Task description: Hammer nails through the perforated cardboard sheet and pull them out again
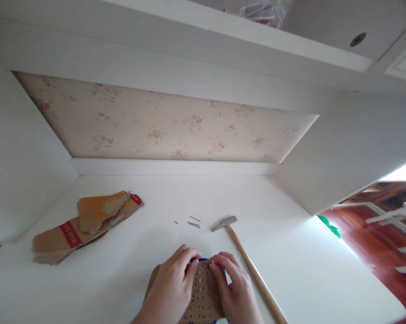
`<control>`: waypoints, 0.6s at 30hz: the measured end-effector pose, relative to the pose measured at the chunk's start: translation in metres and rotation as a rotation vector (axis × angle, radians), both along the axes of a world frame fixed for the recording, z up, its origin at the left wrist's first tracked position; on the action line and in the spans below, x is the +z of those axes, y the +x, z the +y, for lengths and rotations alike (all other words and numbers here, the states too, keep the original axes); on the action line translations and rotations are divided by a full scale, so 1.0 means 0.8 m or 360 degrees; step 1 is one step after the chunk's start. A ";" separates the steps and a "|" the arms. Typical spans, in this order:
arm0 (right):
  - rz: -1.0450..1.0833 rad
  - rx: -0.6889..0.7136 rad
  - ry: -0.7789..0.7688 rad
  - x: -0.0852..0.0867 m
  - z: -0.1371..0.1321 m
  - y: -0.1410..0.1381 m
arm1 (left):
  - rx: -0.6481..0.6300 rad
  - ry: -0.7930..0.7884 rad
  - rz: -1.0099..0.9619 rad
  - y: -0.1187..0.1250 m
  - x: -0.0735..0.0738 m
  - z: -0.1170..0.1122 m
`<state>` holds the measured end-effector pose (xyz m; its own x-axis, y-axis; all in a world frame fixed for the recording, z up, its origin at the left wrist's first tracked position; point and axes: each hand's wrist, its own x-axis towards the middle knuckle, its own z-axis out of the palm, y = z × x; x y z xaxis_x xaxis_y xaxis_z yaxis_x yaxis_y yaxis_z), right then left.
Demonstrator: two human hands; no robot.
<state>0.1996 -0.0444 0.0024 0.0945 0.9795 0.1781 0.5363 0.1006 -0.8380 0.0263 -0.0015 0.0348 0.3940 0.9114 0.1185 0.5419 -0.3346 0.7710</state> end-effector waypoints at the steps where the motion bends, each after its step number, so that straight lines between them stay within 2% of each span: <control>1: -0.0014 -0.0006 0.0018 0.000 0.001 -0.001 | -0.0009 0.0006 0.0014 0.000 0.001 0.000; 5: -0.0021 0.0050 0.0079 0.002 0.002 -0.003 | -0.0120 0.0021 0.0103 0.008 0.009 -0.001; 9: 0.0067 0.0035 0.0004 0.000 0.001 0.001 | -0.0206 0.0018 0.0219 0.019 0.013 -0.001; 18: 0.0141 0.0037 -0.0090 0.012 0.002 0.004 | -0.0252 0.0138 -0.0001 0.027 -0.007 -0.002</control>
<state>0.2028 -0.0425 0.0121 0.0844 0.9899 0.1142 0.4580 0.0632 -0.8867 0.0476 -0.0028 0.0291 0.5316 0.8243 0.1946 0.4765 -0.4811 0.7359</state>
